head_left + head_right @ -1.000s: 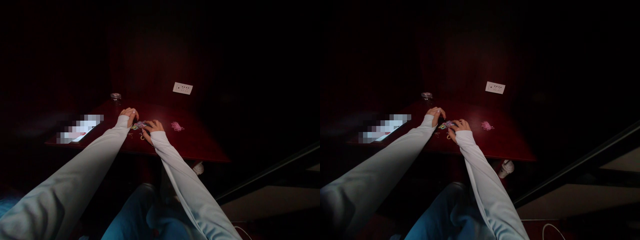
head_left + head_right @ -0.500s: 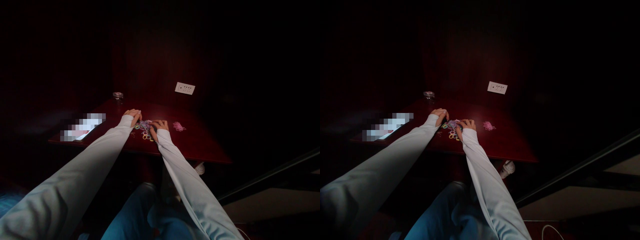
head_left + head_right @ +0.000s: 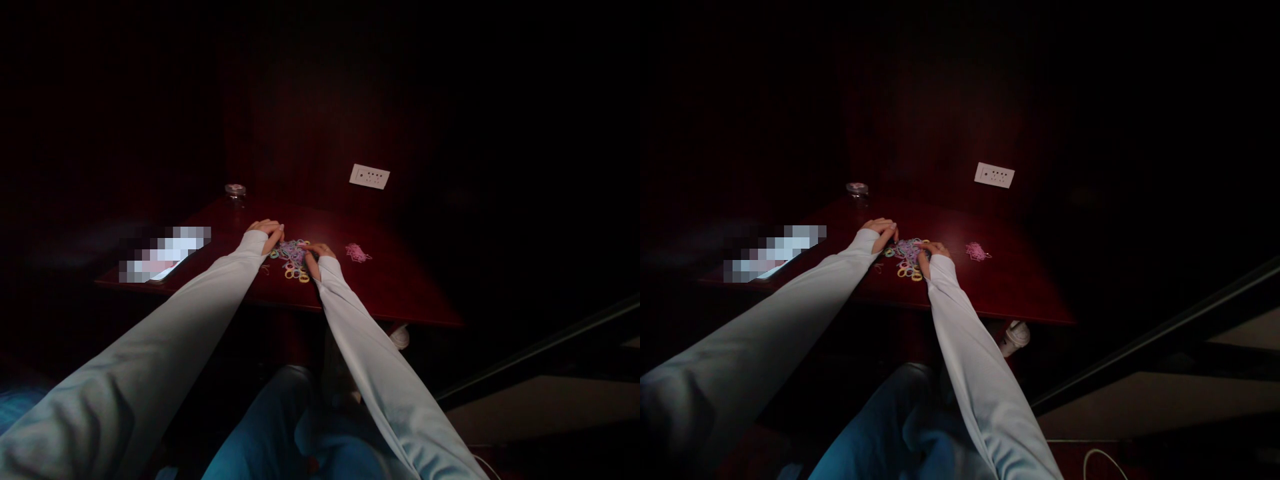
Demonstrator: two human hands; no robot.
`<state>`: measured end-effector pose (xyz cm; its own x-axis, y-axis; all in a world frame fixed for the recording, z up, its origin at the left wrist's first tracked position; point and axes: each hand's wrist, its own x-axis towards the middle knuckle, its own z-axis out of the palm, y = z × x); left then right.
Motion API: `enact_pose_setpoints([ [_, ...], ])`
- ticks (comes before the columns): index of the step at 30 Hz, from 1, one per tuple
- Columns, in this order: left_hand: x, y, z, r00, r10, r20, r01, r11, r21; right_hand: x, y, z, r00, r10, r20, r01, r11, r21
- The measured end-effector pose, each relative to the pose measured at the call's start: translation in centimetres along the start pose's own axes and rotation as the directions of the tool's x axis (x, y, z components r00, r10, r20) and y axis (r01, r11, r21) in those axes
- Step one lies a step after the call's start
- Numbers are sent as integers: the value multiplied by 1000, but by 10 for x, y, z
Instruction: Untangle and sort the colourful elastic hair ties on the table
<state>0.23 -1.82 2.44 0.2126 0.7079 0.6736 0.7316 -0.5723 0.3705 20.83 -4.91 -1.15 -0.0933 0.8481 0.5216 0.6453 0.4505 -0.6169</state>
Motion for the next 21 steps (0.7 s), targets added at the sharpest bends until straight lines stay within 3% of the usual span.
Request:
enact_pose_setpoints([
  [10, 2, -3, -5, 995, 38, 97, -38, 999, -4, -2, -8, -3, 999, -23, 45, 23, 1000, -3],
  [21, 2, -4, -4, 995, 30, 99, -29, 1000, -10, -3, -8, -7, 993, -113, -39, 107, 986, -127],
])
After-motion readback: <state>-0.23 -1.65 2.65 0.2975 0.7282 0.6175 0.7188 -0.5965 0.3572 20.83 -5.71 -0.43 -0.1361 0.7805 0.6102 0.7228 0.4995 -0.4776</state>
